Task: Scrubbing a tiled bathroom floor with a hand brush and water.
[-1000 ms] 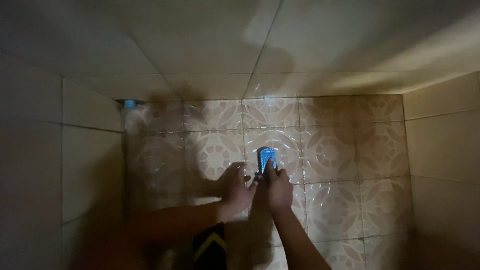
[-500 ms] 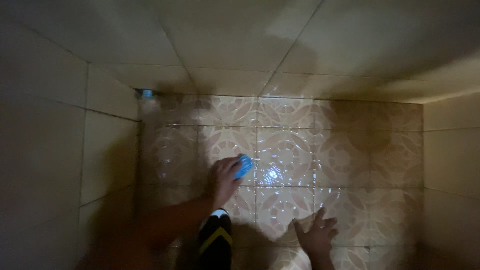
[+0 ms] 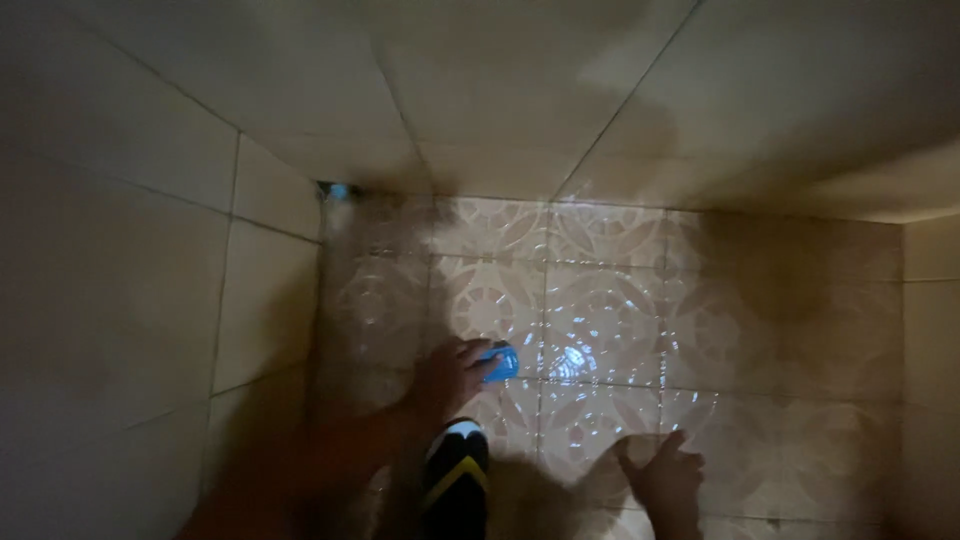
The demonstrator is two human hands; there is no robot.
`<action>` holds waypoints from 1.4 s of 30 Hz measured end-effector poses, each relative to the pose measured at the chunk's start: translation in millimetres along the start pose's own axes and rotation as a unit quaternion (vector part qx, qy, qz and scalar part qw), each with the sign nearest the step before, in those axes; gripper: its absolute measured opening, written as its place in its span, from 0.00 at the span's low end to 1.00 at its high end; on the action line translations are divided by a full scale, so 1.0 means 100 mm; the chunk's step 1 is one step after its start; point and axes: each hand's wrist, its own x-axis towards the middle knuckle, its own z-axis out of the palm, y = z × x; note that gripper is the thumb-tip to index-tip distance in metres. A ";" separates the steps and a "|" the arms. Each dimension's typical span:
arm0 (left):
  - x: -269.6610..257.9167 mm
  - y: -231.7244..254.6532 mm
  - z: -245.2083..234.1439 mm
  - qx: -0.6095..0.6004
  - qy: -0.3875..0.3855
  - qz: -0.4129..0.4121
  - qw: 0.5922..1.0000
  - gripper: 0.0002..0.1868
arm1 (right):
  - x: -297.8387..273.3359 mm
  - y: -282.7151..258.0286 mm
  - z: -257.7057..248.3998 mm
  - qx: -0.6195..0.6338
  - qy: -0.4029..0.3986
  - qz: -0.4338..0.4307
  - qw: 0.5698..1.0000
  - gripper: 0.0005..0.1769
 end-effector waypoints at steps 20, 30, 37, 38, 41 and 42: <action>0.60 -0.94 -0.53 0.140 0.154 -0.339 0.918 0.06 | 0.43 0.01 0.23 -0.061 -0.054 0.078 0.994 0.84; 0.59 -0.98 0.06 0.117 0.057 -0.085 0.988 0.34 | 0.10 -0.21 -0.15 0.023 -0.046 0.070 0.996 0.78; 1.14 -0.06 -0.68 -0.255 0.172 -0.251 0.918 0.11 | 0.26 -0.14 0.02 0.005 -0.024 0.089 0.996 0.78; 0.97 0.00 -0.52 -0.148 0.126 0.060 0.979 0.17 | 0.22 -0.14 0.01 0.003 -0.019 0.102 0.995 0.78; 0.83 -0.58 0.04 0.026 0.056 -0.009 0.998 0.23 | 0.31 0.07 0.29 -0.065 0.048 0.009 0.997 0.80; 0.91 -0.80 0.05 0.027 0.058 -0.009 0.998 0.23 | 0.19 -0.05 0.07 -0.066 0.050 0.008 0.997 0.80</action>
